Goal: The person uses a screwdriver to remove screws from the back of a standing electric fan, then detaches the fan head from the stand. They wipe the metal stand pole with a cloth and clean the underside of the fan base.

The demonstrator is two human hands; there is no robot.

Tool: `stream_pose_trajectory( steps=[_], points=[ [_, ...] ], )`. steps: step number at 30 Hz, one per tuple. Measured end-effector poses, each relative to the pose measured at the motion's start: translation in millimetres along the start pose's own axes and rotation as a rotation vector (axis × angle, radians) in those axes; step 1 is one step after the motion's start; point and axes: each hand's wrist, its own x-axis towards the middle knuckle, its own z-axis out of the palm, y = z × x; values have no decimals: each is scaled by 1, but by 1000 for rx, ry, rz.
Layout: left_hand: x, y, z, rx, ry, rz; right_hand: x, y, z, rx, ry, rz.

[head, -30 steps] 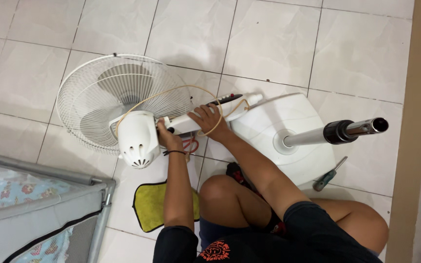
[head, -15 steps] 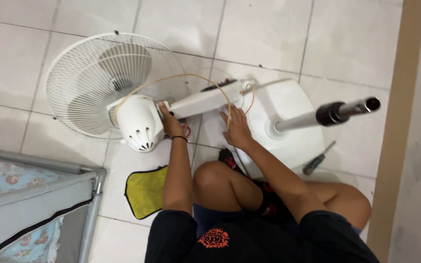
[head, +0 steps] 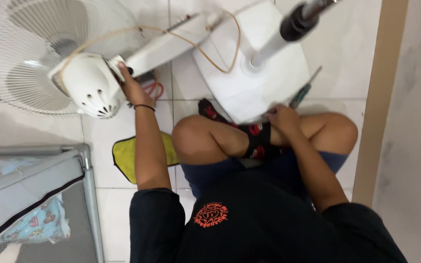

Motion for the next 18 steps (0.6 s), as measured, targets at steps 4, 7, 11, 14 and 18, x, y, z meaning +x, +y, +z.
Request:
stream_pose_trajectory(
  steps=[4, 7, 11, 14, 18],
  points=[
    [8, -26, -4, -83, 43, 50, 13, -9, -5, 70, -32, 2],
    [1, -44, -11, -60, -55, 23, 7, -16, -13, 108, -46, 67],
    [-7, -58, -21, -58, -164, 3, 5, -32, -14, -13, -170, 41],
    [-25, -59, -32, -8, -363, -6, 3, -43, 4, -189, -206, 77],
    [-59, -44, -24, 239, -373, -37, 13, -39, 23, -155, -64, 95]
  ],
)
